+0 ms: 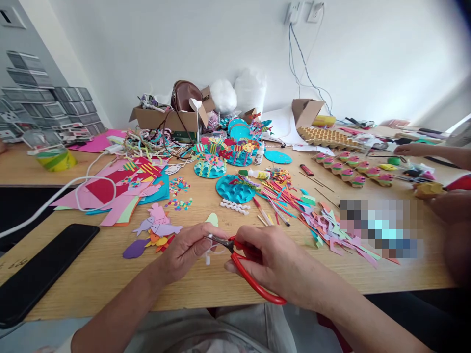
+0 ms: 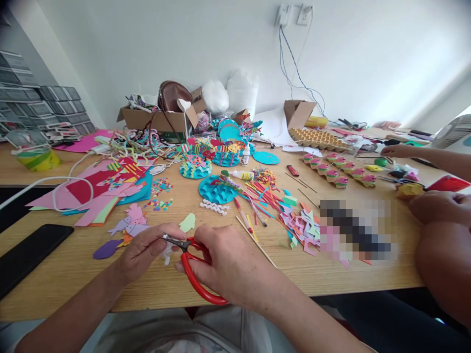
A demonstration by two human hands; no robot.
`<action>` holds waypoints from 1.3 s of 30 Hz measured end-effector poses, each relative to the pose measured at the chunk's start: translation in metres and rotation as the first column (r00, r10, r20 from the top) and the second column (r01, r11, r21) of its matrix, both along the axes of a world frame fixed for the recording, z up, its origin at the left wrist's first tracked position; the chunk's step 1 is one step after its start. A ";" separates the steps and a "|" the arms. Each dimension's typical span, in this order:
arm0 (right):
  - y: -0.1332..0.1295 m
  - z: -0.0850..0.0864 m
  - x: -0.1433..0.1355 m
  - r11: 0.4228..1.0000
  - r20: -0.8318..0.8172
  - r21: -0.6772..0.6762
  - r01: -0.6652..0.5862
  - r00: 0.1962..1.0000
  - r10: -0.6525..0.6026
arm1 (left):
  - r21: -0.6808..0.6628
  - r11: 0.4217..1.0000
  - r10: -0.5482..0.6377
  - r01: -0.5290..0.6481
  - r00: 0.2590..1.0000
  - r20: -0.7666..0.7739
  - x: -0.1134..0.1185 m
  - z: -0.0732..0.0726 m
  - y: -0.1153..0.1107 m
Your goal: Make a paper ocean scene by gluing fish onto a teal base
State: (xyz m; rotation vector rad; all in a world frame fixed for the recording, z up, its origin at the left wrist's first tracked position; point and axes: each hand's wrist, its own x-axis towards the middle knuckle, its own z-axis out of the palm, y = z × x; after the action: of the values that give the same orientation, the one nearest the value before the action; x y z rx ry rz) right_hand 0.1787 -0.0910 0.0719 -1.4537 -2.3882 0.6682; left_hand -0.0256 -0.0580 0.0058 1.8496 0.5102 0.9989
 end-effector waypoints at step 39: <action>0.000 0.000 0.000 0.999 0.024 0.035 -0.035 0.999 0.034 | -0.058 0.998 0.000 -0.005 0.996 -0.088 -0.002 -0.004 0.001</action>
State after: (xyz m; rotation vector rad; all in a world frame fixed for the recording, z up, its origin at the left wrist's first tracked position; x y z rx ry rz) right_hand 0.1788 -0.0911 0.0720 -1.4169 -2.4356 0.6168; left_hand -0.0277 -0.0575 0.0017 1.8474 0.5888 0.8980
